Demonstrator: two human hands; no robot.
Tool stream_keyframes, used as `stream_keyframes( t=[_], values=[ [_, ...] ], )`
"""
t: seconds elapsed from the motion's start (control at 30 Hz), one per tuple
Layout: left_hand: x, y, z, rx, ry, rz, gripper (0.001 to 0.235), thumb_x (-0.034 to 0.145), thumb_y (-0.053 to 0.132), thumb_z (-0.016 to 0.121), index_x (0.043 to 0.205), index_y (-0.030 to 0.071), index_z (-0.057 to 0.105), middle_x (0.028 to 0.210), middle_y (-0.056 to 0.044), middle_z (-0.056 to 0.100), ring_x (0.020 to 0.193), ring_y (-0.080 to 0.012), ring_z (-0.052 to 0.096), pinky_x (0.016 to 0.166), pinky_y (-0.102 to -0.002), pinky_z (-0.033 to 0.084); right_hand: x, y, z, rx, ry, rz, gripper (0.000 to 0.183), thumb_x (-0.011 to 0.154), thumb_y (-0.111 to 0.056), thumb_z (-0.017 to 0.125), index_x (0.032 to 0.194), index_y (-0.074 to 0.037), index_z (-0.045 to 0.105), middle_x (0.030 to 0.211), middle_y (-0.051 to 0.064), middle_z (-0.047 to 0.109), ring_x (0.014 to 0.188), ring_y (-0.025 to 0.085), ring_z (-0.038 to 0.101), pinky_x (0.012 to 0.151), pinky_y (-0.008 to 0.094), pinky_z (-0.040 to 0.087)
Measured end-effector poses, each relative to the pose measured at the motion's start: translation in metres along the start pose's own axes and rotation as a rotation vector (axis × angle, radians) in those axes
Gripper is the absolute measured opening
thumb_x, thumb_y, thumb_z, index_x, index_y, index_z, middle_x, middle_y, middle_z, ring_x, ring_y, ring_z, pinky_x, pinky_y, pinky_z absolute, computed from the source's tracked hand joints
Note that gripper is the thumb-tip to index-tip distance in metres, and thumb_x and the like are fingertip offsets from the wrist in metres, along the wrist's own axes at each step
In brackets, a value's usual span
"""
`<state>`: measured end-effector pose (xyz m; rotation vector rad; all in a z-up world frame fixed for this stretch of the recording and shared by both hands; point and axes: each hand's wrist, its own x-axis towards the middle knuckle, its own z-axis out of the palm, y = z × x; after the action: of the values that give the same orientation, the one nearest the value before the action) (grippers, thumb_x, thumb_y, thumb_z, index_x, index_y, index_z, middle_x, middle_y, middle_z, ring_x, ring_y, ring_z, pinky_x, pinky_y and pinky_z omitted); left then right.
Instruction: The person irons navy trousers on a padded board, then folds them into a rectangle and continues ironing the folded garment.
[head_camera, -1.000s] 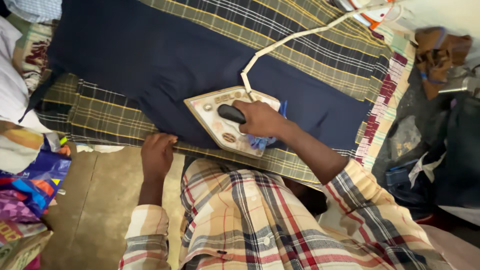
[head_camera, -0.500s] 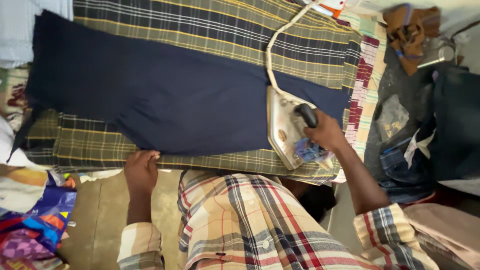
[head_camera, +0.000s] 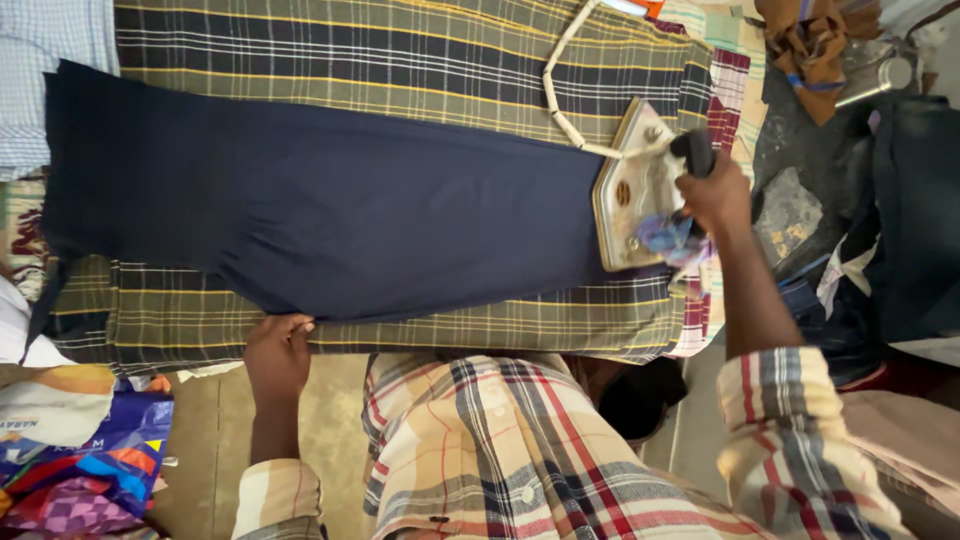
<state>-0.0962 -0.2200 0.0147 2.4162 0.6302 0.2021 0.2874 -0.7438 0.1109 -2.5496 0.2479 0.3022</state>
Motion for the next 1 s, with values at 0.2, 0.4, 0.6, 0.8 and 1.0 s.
stream_keyframes(
  t=[0.2, 0.4, 0.6, 0.8, 1.0],
  values=[
    [-0.005, 0.004, 0.001, 0.024, 0.084, 0.1, 0.006, 0.092, 0.009, 0.074, 0.098, 0.011, 0.076, 0.093, -0.01, 0.069, 0.091, -0.0337, 0.064, 0.084, -0.044, 0.051, 0.057, 0.046, -0.025, 0.075, -0.076, -0.124, 0.04, 0.081, -0.014, 0.067, 0.119, -0.003, 0.071, 0.074, 0.01, 0.068, 0.059, 0.015, 0.066, 0.058, 0.035, 0.054],
    [-0.017, 0.005, -0.005, -0.013, 0.071, 0.066, 0.006, 0.093, 0.013, 0.074, 0.099, 0.012, 0.076, 0.09, -0.009, 0.068, 0.088, -0.0318, 0.063, 0.081, -0.043, 0.051, 0.095, 0.07, -0.056, -0.184, -0.045, -0.141, 0.039, 0.08, -0.016, 0.074, 0.115, 0.001, 0.068, 0.078, 0.017, 0.07, 0.066, 0.025, 0.071, 0.062, 0.04, 0.056],
    [-0.01, 0.024, -0.018, -0.038, 0.056, 0.068, 0.017, 0.085, 0.021, 0.078, 0.097, 0.01, 0.075, 0.09, -0.01, 0.068, 0.081, -0.0298, 0.066, 0.074, -0.043, 0.053, 0.043, 0.07, -0.043, -0.563, 0.523, -0.663, 0.052, 0.076, -0.006, 0.076, 0.126, -0.004, 0.064, 0.119, 0.02, 0.062, 0.109, 0.042, 0.058, 0.096, 0.052, 0.047],
    [0.042, 0.043, -0.035, -0.002, 0.107, 0.006, 0.013, 0.097, 0.017, 0.074, 0.107, 0.011, 0.076, 0.09, -0.011, 0.068, 0.079, -0.0306, 0.065, 0.073, -0.043, 0.052, -0.067, -0.005, 0.066, -0.099, 0.233, -0.811, 0.027, 0.096, -0.005, 0.07, 0.123, -0.003, 0.066, 0.12, 0.02, 0.064, 0.114, 0.041, 0.06, 0.101, 0.048, 0.049],
    [0.156, 0.053, -0.008, 0.144, 0.101, 0.352, 0.022, 0.093, 0.016, 0.076, 0.114, 0.011, 0.073, 0.118, -0.01, 0.07, 0.109, -0.034, 0.063, 0.096, -0.046, 0.05, -0.043, -0.067, 0.13, -0.192, 0.22, -0.903, 0.047, 0.088, -0.011, 0.075, 0.133, -0.002, 0.065, 0.129, 0.019, 0.064, 0.116, 0.04, 0.058, 0.101, 0.049, 0.047]
  ],
)
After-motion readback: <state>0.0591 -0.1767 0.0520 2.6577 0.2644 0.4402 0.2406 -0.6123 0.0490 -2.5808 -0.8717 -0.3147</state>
